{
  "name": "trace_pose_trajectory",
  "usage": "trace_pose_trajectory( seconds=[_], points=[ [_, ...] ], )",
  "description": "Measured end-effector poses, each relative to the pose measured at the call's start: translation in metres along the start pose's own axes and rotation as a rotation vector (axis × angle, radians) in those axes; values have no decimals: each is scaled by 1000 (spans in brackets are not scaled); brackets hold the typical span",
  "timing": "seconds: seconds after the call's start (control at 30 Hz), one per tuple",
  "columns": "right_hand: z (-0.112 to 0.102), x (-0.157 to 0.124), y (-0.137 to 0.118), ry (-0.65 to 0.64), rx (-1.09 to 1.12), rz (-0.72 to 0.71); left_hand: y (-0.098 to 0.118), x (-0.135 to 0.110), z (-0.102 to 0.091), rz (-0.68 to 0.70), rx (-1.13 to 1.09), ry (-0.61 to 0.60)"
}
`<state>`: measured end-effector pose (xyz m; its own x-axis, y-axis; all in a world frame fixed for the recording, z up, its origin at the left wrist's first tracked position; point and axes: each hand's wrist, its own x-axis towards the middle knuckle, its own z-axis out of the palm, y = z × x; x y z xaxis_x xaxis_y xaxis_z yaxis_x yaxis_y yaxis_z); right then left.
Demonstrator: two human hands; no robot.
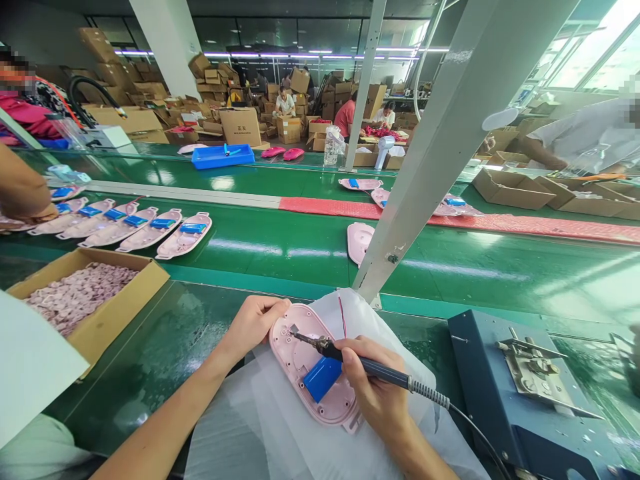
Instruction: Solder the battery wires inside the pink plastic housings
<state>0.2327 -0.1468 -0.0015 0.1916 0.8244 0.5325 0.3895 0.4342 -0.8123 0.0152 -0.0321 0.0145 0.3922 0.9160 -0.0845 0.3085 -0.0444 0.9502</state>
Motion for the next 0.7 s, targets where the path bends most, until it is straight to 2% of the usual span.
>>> trace_pose_trajectory(
  seconds=[0.7],
  points=[
    [1,2,-2,1,-13,-16,-2,-1,0,-21,2,-6]
  ],
)
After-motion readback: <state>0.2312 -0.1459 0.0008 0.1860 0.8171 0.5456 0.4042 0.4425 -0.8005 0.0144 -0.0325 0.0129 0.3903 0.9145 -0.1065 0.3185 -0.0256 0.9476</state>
